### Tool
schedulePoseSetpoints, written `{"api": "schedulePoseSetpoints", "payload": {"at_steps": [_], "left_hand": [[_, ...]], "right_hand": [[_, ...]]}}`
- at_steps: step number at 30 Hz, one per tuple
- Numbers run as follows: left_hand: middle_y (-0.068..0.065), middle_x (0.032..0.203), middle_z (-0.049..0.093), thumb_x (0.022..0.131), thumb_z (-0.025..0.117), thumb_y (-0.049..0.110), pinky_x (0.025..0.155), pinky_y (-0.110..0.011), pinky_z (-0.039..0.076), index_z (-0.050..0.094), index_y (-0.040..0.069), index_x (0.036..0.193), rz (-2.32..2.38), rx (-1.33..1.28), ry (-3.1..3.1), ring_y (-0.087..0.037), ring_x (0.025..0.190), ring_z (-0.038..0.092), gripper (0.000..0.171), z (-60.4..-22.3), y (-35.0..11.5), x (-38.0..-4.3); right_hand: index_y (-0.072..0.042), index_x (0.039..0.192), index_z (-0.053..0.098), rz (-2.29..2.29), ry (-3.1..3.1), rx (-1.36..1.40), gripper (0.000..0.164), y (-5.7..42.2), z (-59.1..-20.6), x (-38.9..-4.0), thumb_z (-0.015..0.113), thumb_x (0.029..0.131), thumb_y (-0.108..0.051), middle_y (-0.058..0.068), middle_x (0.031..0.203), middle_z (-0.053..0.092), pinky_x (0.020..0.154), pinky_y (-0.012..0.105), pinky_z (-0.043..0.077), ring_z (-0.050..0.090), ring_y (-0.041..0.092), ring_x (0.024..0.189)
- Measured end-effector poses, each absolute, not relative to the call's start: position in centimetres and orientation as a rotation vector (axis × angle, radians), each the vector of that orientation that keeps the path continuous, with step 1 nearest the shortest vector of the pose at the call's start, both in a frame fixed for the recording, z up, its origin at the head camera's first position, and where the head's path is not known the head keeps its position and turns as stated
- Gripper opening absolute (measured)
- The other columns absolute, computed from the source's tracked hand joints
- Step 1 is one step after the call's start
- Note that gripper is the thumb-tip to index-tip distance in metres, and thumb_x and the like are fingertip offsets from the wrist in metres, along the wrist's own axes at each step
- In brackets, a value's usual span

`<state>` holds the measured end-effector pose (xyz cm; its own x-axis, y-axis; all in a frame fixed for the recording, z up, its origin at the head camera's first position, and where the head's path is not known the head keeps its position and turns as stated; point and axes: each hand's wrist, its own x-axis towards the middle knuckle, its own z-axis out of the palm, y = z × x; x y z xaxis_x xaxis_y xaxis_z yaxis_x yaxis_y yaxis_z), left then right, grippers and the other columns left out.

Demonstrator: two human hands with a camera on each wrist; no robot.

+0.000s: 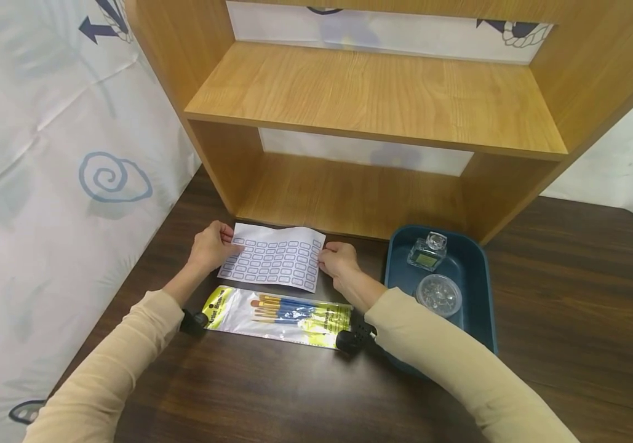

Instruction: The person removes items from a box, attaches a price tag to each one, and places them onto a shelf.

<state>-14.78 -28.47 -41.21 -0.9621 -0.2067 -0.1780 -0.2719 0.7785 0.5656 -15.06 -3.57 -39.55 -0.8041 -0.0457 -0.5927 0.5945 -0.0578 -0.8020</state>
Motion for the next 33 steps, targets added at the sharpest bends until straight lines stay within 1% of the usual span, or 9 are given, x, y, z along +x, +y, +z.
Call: {"api": "schedulePoseSetpoints", "payload": {"at_steps": [4, 10, 18, 23, 27, 30, 33], "left_hand": [[-0.016, 0.094, 0.056, 0.084, 0.069, 0.01, 0.072, -0.032, 0.043, 0.053, -0.003, 0.111, 0.946, -0.354, 2.893, -0.027, 0.085, 0.051, 0.035, -41.6, -28.7, -14.7], [-0.014, 0.088, 0.054, 0.084, 0.068, 0.01, 0.069, -0.031, 0.041, 0.055, -0.002, 0.103, 0.935, -0.304, 2.927, -0.026, 0.082, 0.05, 0.025, -41.7, -29.0, -14.4], [-0.013, 0.083, 0.055, 0.084, 0.069, 0.012, 0.062, -0.028, 0.039, 0.055, -0.001, 0.096, 0.969, -0.3, 2.943, -0.024, 0.076, 0.05, 0.023, -41.7, -29.2, -14.1], [-0.014, 0.084, 0.055, 0.085, 0.068, 0.013, 0.062, -0.028, 0.039, 0.055, -0.002, 0.098, 0.992, -0.304, 2.934, -0.024, 0.077, 0.05, 0.023, -41.7, -29.2, -13.9], [-0.015, 0.086, 0.055, 0.087, 0.067, 0.014, 0.063, -0.028, 0.04, 0.055, -0.002, 0.101, 1.001, -0.319, 2.923, -0.025, 0.078, 0.05, 0.024, -41.7, -29.2, -13.8], [-0.015, 0.087, 0.055, 0.087, 0.066, 0.014, 0.064, -0.028, 0.04, 0.055, -0.002, 0.101, 1.002, -0.326, 2.931, -0.025, 0.079, 0.05, 0.024, -41.8, -29.2, -13.8], [-0.015, 0.087, 0.055, 0.087, 0.066, 0.015, 0.064, -0.029, 0.04, 0.055, -0.002, 0.1, 1.0, -0.329, 2.945, -0.025, 0.079, 0.05, 0.023, -41.8, -29.2, -13.8]], "right_hand": [[0.006, 0.136, 0.041, -1.902, 1.791, 0.577, 0.046, -3.5, -39.7, -15.1, 0.05, 0.09, 0.009, 0.022, 0.128, 0.049, 0.098, 0.032, 0.046, 0.053, 0.026, 0.113], [0.005, 0.134, 0.044, -1.891, 1.809, 0.575, 0.048, -3.3, -39.9, -15.2, 0.052, 0.088, 0.011, 0.021, 0.123, 0.052, 0.096, 0.033, 0.047, 0.053, 0.022, 0.103], [0.006, 0.132, 0.046, -1.87, 1.859, 0.564, 0.047, -3.3, -40.0, -15.1, 0.054, 0.086, 0.011, 0.016, 0.108, 0.055, 0.094, 0.034, 0.049, 0.054, 0.02, 0.094], [0.006, 0.129, 0.05, -1.852, 1.905, 0.548, 0.044, -3.4, -40.2, -15.1, 0.055, 0.085, 0.011, 0.016, 0.107, 0.056, 0.091, 0.034, 0.05, 0.055, 0.019, 0.089], [0.005, 0.129, 0.05, -1.827, 1.934, 0.534, 0.044, -3.3, -40.2, -15.1, 0.055, 0.085, 0.011, 0.018, 0.112, 0.057, 0.089, 0.033, 0.051, 0.055, 0.018, 0.086], [0.005, 0.13, 0.049, -1.813, 1.951, 0.524, 0.046, -3.3, -40.2, -15.1, 0.055, 0.085, 0.01, 0.016, 0.108, 0.057, 0.087, 0.032, 0.052, 0.055, 0.017, 0.084], [0.005, 0.129, 0.05, -1.8, 1.974, 0.511, 0.044, -3.4, -40.1, -15.1, 0.056, 0.086, 0.008, 0.012, 0.1, 0.056, 0.085, 0.032, 0.052, 0.054, 0.015, 0.08]]}}
